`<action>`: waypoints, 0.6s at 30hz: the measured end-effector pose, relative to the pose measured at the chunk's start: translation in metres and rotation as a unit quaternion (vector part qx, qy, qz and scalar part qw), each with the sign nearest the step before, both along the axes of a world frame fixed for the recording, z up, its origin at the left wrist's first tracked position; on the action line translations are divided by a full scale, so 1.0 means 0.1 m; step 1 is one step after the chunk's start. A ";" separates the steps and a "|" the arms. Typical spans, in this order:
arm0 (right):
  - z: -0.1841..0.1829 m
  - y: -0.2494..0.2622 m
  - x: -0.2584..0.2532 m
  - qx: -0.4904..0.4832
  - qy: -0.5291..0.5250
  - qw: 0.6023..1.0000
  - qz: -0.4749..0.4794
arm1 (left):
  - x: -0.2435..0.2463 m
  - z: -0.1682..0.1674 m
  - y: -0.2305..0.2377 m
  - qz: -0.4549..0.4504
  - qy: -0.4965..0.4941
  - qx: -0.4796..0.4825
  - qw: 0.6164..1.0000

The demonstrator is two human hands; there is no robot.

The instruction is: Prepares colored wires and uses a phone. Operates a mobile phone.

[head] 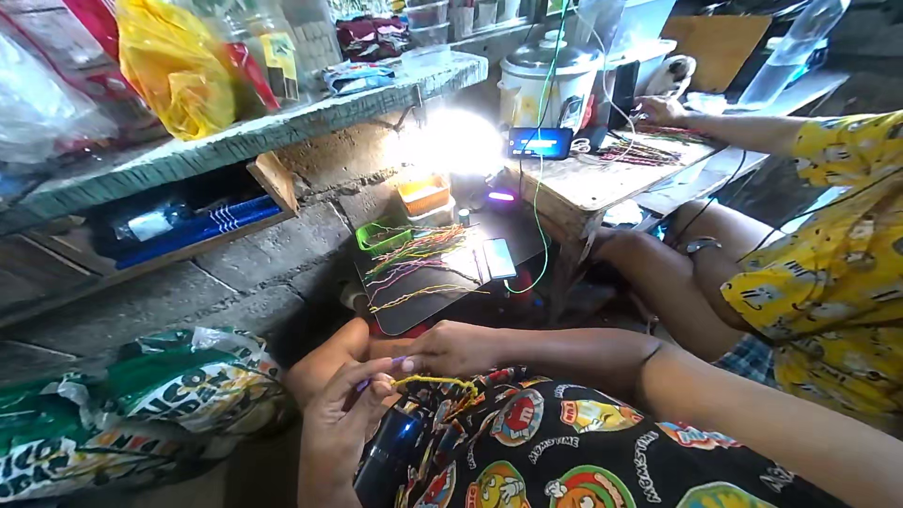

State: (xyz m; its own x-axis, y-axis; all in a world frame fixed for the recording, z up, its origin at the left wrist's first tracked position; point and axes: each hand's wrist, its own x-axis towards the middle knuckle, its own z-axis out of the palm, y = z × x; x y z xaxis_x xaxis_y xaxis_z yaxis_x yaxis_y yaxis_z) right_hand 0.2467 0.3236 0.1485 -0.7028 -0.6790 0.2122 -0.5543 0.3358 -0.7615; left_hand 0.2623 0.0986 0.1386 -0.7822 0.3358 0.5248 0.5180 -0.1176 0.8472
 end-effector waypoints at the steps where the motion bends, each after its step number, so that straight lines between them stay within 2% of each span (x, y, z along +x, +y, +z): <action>1: -0.01 0.02 -0.01 0.001 0.001 1.000 0.002 | 0.01 0.01 -0.01 0.020 0.012 -0.012 1.000; 5: 0.04 0.04 0.03 0.038 -0.025 0.999 0.000 | 0.00 0.03 -0.08 0.064 0.059 -0.031 0.996; 9: 0.02 0.05 0.04 0.062 -0.027 0.998 0.010 | 0.00 0.08 -0.22 0.060 0.120 -0.071 0.988; 18: 0.07 0.07 0.03 0.081 -0.010 0.996 0.020 | -0.02 0.08 -0.20 0.065 0.174 -0.134 0.973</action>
